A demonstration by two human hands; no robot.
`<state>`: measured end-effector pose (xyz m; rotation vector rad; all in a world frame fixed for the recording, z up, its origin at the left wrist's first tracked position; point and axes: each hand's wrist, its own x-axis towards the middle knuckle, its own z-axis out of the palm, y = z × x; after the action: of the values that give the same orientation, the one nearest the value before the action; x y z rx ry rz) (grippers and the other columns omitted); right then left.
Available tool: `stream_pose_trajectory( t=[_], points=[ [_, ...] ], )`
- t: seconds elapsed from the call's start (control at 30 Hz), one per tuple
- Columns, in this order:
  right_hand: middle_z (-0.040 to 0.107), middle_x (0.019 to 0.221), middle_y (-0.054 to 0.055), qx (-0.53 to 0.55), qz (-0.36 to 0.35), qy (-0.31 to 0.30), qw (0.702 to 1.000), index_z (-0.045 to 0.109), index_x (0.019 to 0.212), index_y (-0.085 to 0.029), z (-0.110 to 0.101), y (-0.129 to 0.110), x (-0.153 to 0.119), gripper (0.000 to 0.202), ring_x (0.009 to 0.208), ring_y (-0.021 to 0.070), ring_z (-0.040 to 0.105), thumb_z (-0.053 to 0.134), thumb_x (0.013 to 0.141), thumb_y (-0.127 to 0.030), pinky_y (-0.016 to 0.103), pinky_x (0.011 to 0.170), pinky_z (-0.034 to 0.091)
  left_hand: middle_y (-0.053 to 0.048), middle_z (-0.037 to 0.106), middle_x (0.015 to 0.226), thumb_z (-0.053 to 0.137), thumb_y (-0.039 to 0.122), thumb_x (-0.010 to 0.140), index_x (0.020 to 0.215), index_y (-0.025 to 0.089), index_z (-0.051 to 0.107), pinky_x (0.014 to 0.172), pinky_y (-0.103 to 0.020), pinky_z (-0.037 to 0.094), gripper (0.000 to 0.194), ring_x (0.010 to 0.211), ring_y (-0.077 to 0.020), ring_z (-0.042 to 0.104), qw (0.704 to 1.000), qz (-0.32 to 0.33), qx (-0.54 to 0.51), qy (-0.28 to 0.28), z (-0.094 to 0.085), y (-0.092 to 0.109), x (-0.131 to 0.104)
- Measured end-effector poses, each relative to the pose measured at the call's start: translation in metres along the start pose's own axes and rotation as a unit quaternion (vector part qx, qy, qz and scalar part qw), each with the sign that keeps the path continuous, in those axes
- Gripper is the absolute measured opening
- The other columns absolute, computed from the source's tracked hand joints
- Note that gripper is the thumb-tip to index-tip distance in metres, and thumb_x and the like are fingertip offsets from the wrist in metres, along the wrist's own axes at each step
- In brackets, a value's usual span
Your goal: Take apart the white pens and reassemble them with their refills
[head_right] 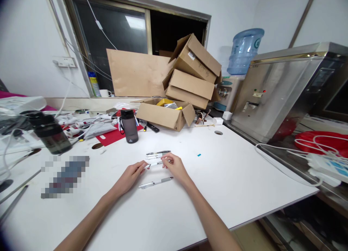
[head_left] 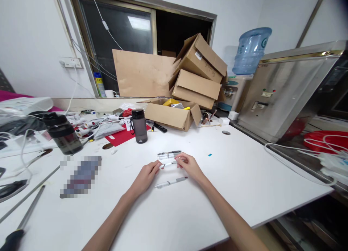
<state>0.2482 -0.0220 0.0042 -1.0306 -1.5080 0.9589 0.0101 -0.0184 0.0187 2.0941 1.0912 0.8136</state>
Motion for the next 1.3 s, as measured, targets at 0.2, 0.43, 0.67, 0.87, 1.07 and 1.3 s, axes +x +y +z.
stream_pose_trajectory(
  t=[0.2, 0.43, 0.67, 0.87, 1.07, 1.3],
  points=[
    [0.044, 0.047, -0.008, -0.031, 0.036, -0.010, 0.999, 0.069, 0.098, -0.018, 0.0020, 0.0045, -0.0012, 0.037, 0.044, 0.0108, 0.036, 0.050, 0.096, -0.050, 0.024, 0.050, 0.028, 0.001, 0.054, 0.078, 0.031, 0.048, 0.105, 0.080, 0.023, 0.050, 0.075, -0.028, 0.040, 0.040, 0.076, -0.0204, 0.052, 1.000, 0.011, 0.013, -0.007, 0.0015, 0.0032, -0.0014],
    [0.058, 0.065, -0.003, -0.023, 0.023, -0.009, 0.999, 0.067, 0.104, -0.020, 0.0006, 0.0027, -0.0003, 0.027, 0.060, 0.0147, 0.051, 0.052, 0.092, -0.039, 0.027, 0.062, 0.039, 0.000, 0.057, 0.077, 0.032, 0.049, 0.104, 0.081, 0.023, 0.053, 0.075, -0.030, 0.041, 0.041, 0.075, -0.0212, 0.053, 1.000, 0.007, 0.022, 0.007, -0.0004, 0.0008, 0.0001],
    [0.043, 0.049, -0.009, -0.021, 0.052, -0.029, 0.998, 0.066, 0.105, -0.020, -0.0002, -0.0026, -0.0023, 0.031, 0.044, 0.0113, 0.032, 0.049, 0.094, -0.043, 0.024, 0.049, 0.027, 0.001, 0.057, 0.076, 0.032, 0.049, 0.103, 0.078, 0.023, 0.051, 0.074, -0.029, 0.041, 0.041, 0.074, -0.0207, 0.053, 1.000, 0.009, 0.019, 0.009, -0.0008, 0.0044, -0.0010],
    [0.050, 0.056, -0.006, -0.025, 0.048, -0.031, 0.998, 0.068, 0.103, -0.019, -0.0016, 0.0008, -0.0012, 0.033, 0.049, 0.0115, 0.038, 0.051, 0.093, -0.045, 0.024, 0.051, 0.030, -0.001, 0.058, 0.077, 0.031, 0.050, 0.103, 0.083, 0.022, 0.055, 0.076, -0.030, 0.042, 0.043, 0.075, -0.0215, 0.053, 1.000, 0.007, 0.021, 0.006, 0.0001, 0.0018, -0.0001],
    [0.046, 0.055, -0.007, -0.016, 0.045, -0.045, 0.998, 0.066, 0.109, -0.020, -0.0023, 0.0038, -0.0016, 0.033, 0.048, 0.0116, 0.036, 0.056, 0.090, -0.045, 0.024, 0.051, 0.028, -0.001, 0.059, 0.078, 0.032, 0.051, 0.103, 0.083, 0.022, 0.056, 0.076, -0.031, 0.042, 0.043, 0.076, -0.0219, 0.054, 1.000, 0.007, 0.018, 0.008, 0.0000, -0.0010, 0.0004],
    [0.057, 0.071, -0.003, -0.038, 0.010, -0.034, 0.999, 0.070, 0.108, -0.021, -0.0018, -0.0008, -0.0014, 0.027, 0.065, 0.0140, 0.051, 0.058, 0.089, -0.036, 0.025, 0.062, 0.037, 0.000, 0.057, 0.076, 0.033, 0.049, 0.103, 0.082, 0.022, 0.056, 0.075, -0.030, 0.041, 0.041, 0.075, -0.0208, 0.053, 1.000, 0.005, 0.013, 0.007, -0.0003, -0.0002, -0.0001]
  ],
)
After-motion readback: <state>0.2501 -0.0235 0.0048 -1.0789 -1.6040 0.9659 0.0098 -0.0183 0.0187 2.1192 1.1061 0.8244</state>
